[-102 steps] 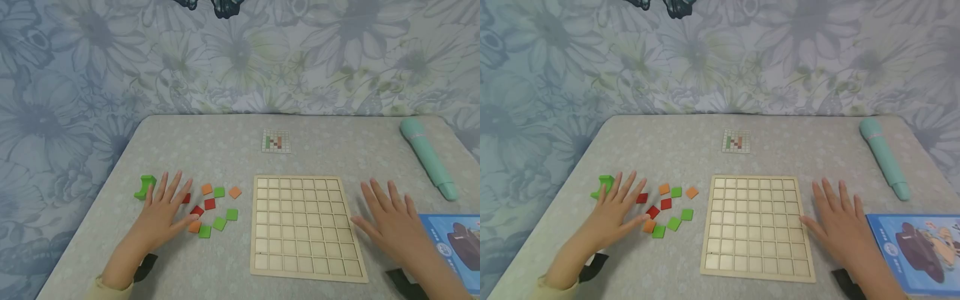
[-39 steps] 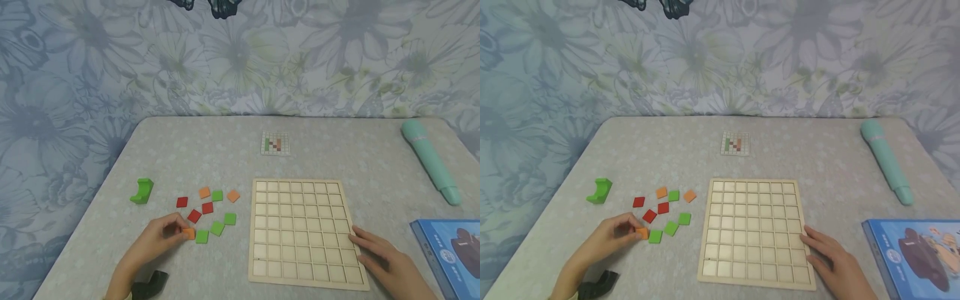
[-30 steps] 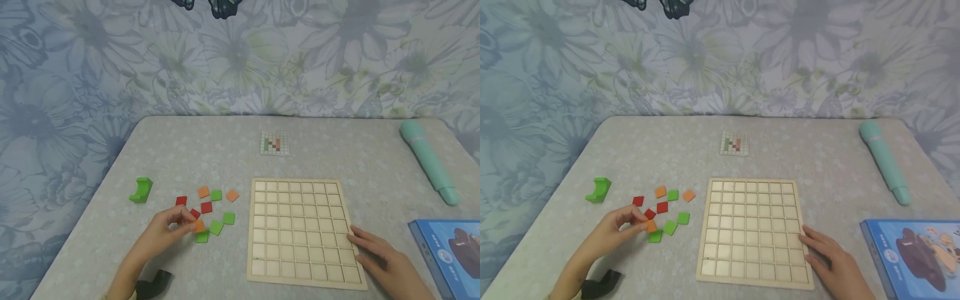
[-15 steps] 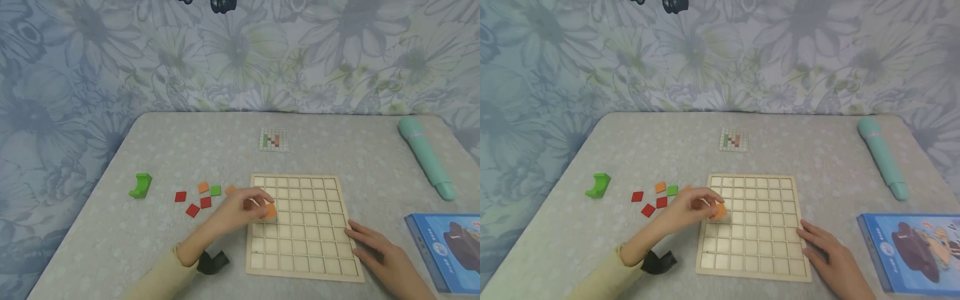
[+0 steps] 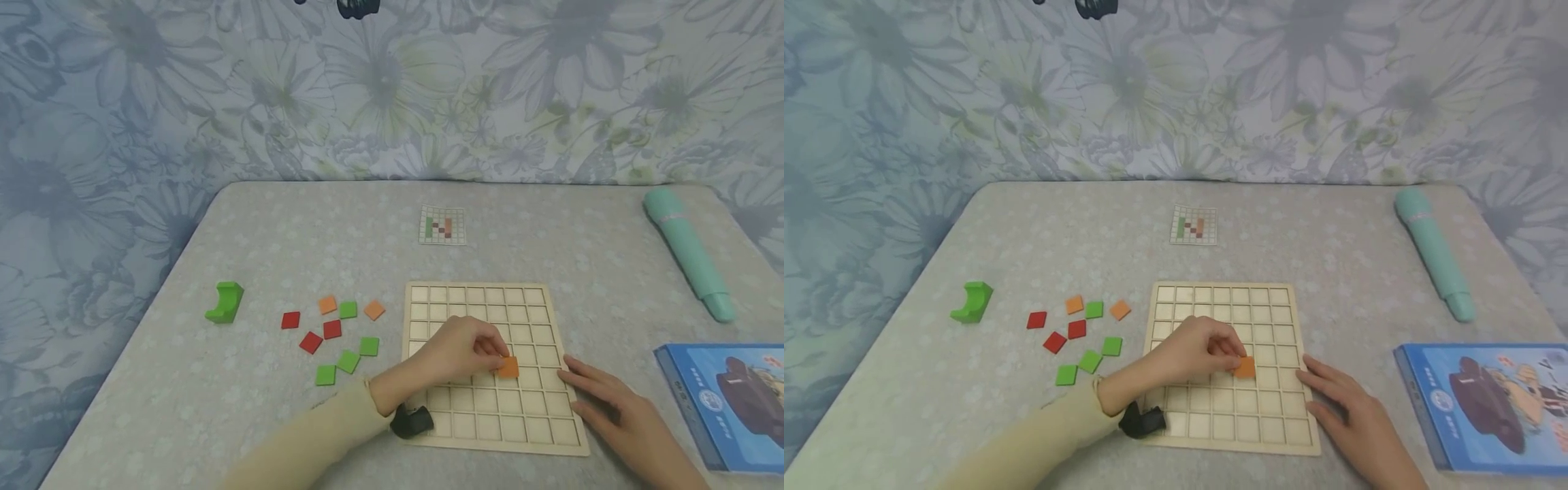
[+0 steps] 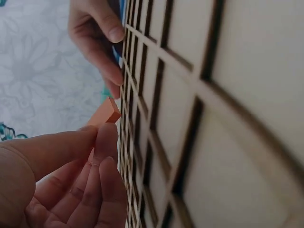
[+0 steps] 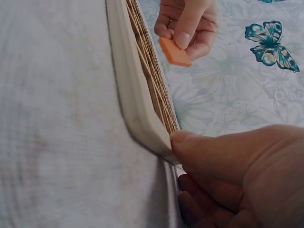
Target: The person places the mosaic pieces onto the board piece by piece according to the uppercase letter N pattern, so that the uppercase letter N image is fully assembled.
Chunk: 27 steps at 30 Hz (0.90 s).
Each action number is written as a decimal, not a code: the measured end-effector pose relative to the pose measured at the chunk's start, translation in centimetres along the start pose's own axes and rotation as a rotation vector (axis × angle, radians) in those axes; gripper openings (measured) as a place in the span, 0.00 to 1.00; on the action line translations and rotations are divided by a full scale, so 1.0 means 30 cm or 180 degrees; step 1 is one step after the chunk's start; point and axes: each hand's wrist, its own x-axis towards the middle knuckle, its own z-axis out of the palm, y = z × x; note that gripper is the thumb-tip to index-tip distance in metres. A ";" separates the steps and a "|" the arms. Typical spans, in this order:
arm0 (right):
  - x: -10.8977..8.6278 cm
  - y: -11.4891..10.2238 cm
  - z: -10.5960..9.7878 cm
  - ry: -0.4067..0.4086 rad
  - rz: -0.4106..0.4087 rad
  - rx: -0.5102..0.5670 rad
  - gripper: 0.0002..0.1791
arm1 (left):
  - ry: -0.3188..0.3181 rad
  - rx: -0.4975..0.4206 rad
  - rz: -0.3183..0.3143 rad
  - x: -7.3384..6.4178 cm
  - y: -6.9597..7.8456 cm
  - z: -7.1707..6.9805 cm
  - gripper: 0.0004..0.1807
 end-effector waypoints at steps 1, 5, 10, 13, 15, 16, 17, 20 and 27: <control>0.001 -0.001 0.000 -0.0001 0.0003 0.0007 0.27 | 0.0005 0.0032 -0.0012 0.002 -0.001 0.005 0.02; 0.005 -0.005 -0.001 0.0024 -0.0013 -0.0006 0.26 | 0.0006 0.0158 0.0017 0.007 -0.009 0.020 0.02; 0.010 -0.011 -0.002 0.0080 -0.0147 0.0042 0.27 | 0.0041 0.0335 0.0069 0.004 -0.012 0.027 0.03; 0.009 -0.011 -0.002 0.0074 -0.0168 0.0065 0.27 | 0.0039 0.0422 0.0088 0.002 -0.009 0.032 0.02; 0.009 -0.012 -0.002 0.0074 -0.0161 0.0064 0.27 | 0.0030 0.0460 0.0087 0.002 -0.008 0.037 0.02; 0.009 -0.012 -0.001 0.0072 -0.0151 0.0063 0.27 | 0.0027 0.0489 0.0082 0.000 -0.005 0.039 0.02; 0.008 -0.012 -0.002 0.0071 -0.0138 0.0066 0.26 | 0.0021 0.0495 0.0072 0.000 -0.003 0.041 0.02; 0.007 -0.014 -0.001 0.0056 -0.0092 0.0059 0.26 | 0.0029 0.0585 0.0071 -0.001 0.000 0.044 0.02; 0.005 -0.015 -0.004 0.0062 -0.0091 0.0080 0.26 | 0.0045 0.0841 0.0192 0.004 -0.002 0.047 0.03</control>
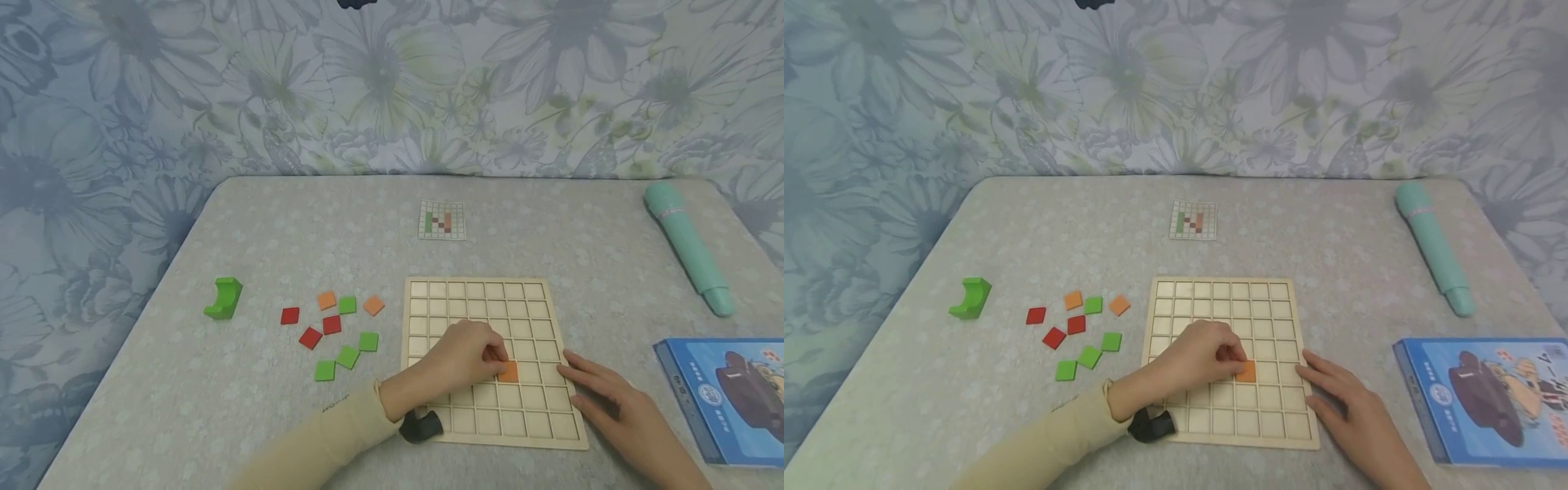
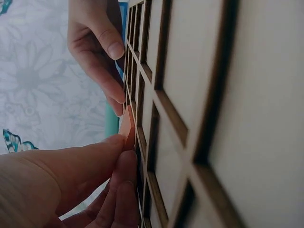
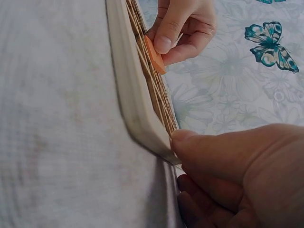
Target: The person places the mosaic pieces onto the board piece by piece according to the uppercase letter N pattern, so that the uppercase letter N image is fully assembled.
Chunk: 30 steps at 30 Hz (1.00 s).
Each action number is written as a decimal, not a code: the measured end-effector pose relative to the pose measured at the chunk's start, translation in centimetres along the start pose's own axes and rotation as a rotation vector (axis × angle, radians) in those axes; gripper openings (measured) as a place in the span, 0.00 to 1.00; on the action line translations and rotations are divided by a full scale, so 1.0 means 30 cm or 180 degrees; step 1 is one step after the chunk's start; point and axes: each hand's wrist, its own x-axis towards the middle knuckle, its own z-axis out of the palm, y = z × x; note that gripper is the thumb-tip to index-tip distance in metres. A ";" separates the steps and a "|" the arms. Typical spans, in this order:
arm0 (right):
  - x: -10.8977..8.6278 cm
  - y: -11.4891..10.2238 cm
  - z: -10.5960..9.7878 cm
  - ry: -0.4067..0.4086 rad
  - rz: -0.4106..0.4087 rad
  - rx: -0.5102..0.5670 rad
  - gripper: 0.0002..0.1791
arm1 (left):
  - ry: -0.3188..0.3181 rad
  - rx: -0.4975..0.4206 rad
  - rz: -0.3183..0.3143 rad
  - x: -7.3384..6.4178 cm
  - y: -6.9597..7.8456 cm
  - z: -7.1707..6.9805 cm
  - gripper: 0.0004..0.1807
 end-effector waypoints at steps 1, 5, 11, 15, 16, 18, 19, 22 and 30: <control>0.000 -0.001 -0.002 0.0003 -0.0008 0.0002 0.26 | 0.0004 0.0018 0.0014 0.000 0.000 0.000 0.03; 0.000 -0.002 -0.006 0.0006 -0.0034 0.0000 0.26 | 0.0025 -0.0038 -0.0027 0.000 0.000 0.001 0.02; 0.000 -0.004 -0.008 -0.0002 -0.0026 -0.0031 0.26 | 0.0116 -0.0409 -0.0122 -0.016 -0.013 -0.018 0.03; 0.001 -0.005 -0.007 -0.0024 0.0024 -0.0031 0.26 | 0.0278 -0.0808 -0.0097 -0.070 -0.025 -0.100 0.06; 0.001 -0.004 -0.006 -0.0022 0.0031 -0.0030 0.25 | 0.0330 -0.0891 -0.0059 -0.092 -0.035 -0.129 0.06; 0.000 -0.003 -0.005 -0.0019 0.0041 -0.0023 0.25 | 0.0432 -0.1112 -0.0035 -0.143 -0.063 -0.186 0.08; -0.001 -0.002 -0.005 -0.0020 0.0055 -0.0027 0.25 | 0.0494 -0.1185 -0.0050 -0.173 -0.083 -0.214 0.08; -0.004 0.001 -0.005 -0.0022 0.0105 -0.0024 0.25 | 0.0688 -0.1425 -0.0215 -0.275 -0.162 -0.291 0.10; -0.002 0.004 0.001 -0.0032 0.0134 0.0001 0.25 | 0.1090 -0.1223 -0.1361 -0.559 -0.374 -0.412 0.18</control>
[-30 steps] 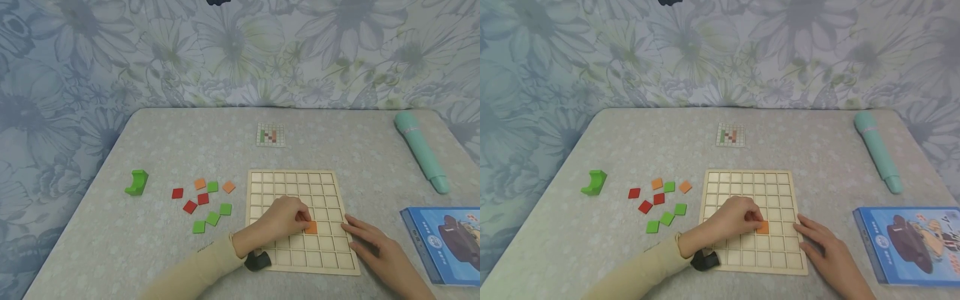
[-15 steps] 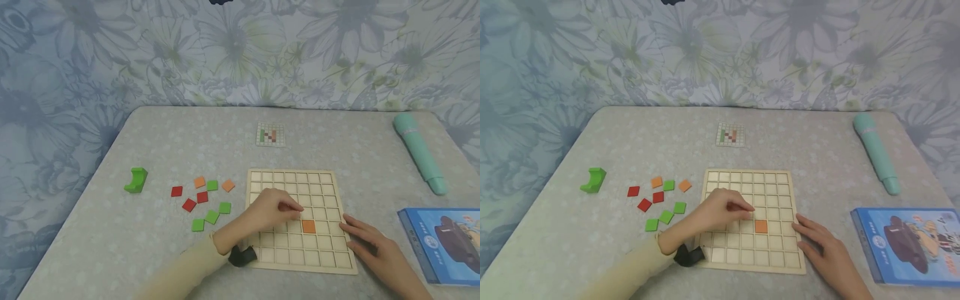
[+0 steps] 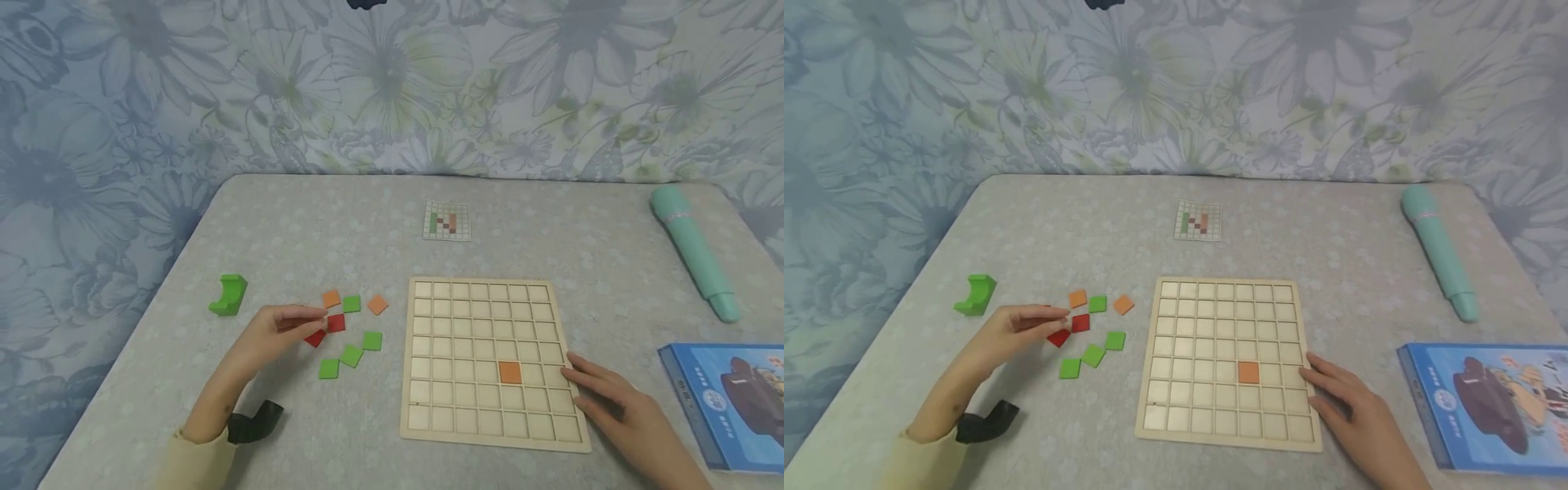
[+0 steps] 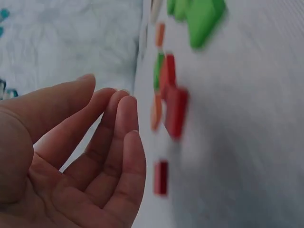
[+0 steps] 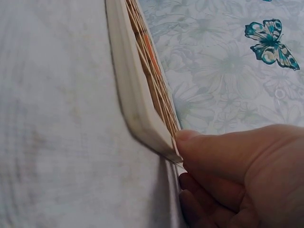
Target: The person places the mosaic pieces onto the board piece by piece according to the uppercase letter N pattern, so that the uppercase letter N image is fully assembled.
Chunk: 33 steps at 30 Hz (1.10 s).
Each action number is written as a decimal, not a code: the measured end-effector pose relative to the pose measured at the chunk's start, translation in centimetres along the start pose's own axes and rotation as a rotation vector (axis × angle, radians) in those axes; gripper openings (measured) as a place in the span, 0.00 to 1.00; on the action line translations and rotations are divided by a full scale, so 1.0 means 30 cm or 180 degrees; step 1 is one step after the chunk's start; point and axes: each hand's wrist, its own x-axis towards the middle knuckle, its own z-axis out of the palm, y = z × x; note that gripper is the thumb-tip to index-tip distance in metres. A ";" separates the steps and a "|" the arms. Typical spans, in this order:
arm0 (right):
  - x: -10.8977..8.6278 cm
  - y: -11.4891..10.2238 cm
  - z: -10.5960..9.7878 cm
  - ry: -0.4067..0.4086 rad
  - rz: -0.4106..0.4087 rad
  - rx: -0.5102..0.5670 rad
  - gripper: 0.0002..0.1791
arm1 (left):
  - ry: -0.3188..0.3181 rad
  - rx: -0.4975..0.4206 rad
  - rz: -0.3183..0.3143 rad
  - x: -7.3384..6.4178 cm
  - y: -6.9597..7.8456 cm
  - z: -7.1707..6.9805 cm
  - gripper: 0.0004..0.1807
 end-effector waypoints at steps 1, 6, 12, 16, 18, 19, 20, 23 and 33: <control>-0.001 0.002 -0.001 0.0007 0.0006 -0.0002 0.25 | 0.0050 0.0033 -0.0076 -0.009 -0.017 -0.014 0.19; -0.009 0.010 -0.002 -0.0008 0.0117 -0.0036 0.24 | 0.0096 0.0084 -0.0129 -0.023 -0.086 -0.038 0.20; -0.018 0.017 0.005 -0.0112 0.0282 -0.0165 0.23 | 0.0073 0.0431 0.0311 -0.025 -0.132 -0.024 0.19; -0.020 0.018 0.007 -0.0103 0.0260 -0.0170 0.23 | 0.0197 0.0668 0.0479 -0.025 -0.146 -0.010 0.18; -0.020 0.018 0.007 -0.0094 0.0242 -0.0153 0.23 | 0.0268 0.0712 0.0478 -0.024 -0.150 -0.005 0.17; -0.020 0.018 0.007 -0.0089 0.0230 -0.0147 0.23 | 0.0296 0.0731 0.0472 -0.023 -0.150 -0.002 0.16; -0.020 0.018 0.007 -0.0089 0.0226 -0.0149 0.23 | 0.0322 0.0744 0.0447 -0.022 -0.151 0.001 0.16; -0.018 0.016 0.005 -0.0104 0.0236 -0.0146 0.24 | 0.0375 0.0809 0.0382 -0.022 -0.149 0.005 0.15; 0.001 0.009 0.001 -0.0011 0.0008 0.0028 0.25 | 0.0458 0.0812 0.0448 -0.026 -0.136 -0.005 0.12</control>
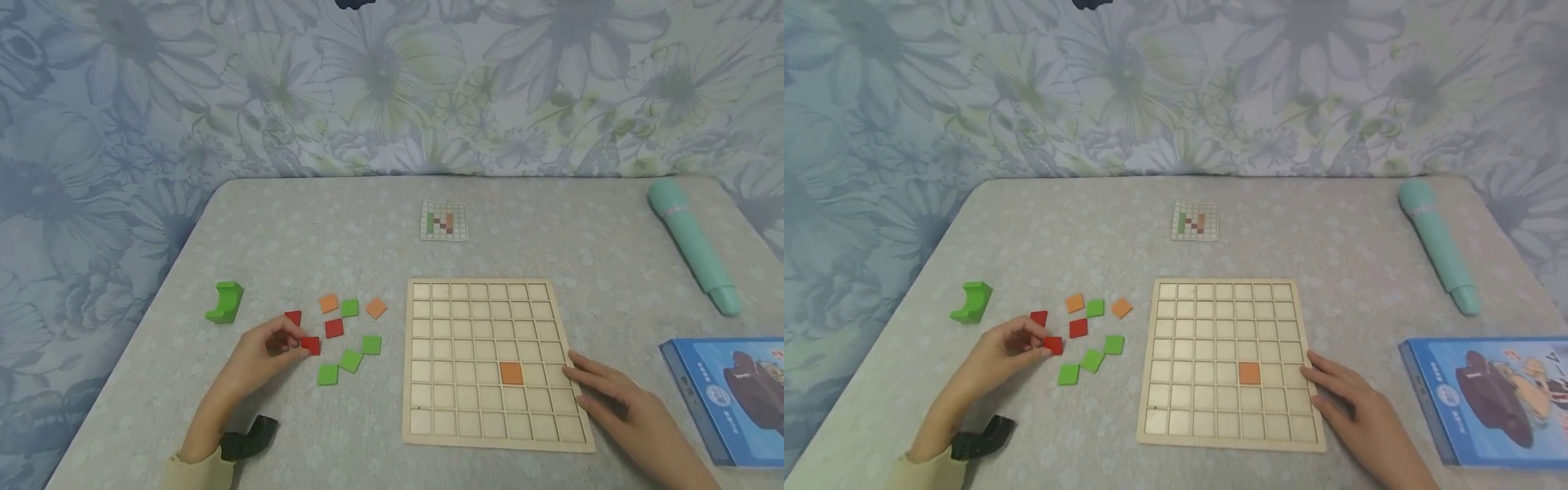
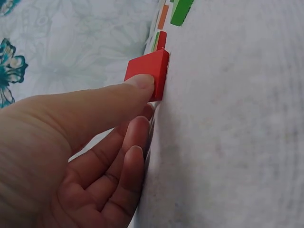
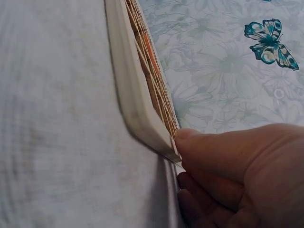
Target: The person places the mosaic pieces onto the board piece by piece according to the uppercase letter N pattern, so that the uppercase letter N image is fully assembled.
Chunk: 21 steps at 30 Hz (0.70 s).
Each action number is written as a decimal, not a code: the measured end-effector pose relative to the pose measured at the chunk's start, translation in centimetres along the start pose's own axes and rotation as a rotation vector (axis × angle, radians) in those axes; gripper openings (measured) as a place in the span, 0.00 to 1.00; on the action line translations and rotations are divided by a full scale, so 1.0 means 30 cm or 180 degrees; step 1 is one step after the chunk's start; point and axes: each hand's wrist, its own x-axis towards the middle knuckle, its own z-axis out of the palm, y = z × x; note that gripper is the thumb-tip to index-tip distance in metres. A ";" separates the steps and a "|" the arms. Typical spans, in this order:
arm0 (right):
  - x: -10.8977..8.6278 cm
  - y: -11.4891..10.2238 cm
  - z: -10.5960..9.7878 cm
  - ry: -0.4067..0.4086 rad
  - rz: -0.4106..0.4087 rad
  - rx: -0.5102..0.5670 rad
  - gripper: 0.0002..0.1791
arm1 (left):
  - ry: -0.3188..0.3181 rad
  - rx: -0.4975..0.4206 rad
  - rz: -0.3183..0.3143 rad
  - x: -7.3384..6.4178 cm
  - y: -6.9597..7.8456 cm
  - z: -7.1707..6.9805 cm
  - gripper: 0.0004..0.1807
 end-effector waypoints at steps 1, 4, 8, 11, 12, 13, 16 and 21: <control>0.000 -0.001 -0.001 0.0007 -0.0027 0.0011 0.26 | -0.0003 -0.0018 -0.0003 0.000 0.000 -0.001 0.12; 0.001 -0.002 -0.002 0.0031 -0.0082 0.0038 0.26 | -0.0010 -0.0066 -0.0048 0.000 -0.003 -0.003 0.10; 0.000 -0.003 -0.002 0.0004 -0.0026 0.0020 0.25 | 0.0006 -0.0072 -0.0142 -0.002 -0.008 -0.007 0.09; 0.000 -0.003 -0.003 -0.0013 0.0014 -0.0009 0.25 | 0.0025 -0.0258 -0.0150 -0.003 -0.006 -0.010 0.08; 0.000 -0.003 -0.003 -0.0012 0.0012 -0.0016 0.25 | 0.0039 -0.0365 -0.0146 -0.003 -0.001 -0.010 0.08; 0.000 -0.004 -0.004 -0.0005 -0.0001 -0.0022 0.25 | 0.0048 -0.0487 -0.0145 -0.003 0.008 -0.010 0.07; 0.001 -0.005 -0.003 0.0000 -0.0029 -0.0032 0.25 | 0.0044 -0.0892 -0.0184 -0.002 0.057 -0.002 0.07; 0.001 -0.008 -0.002 -0.0001 -0.0032 -0.0006 0.25 | -0.0238 -0.1301 -0.0104 0.026 0.188 0.049 0.07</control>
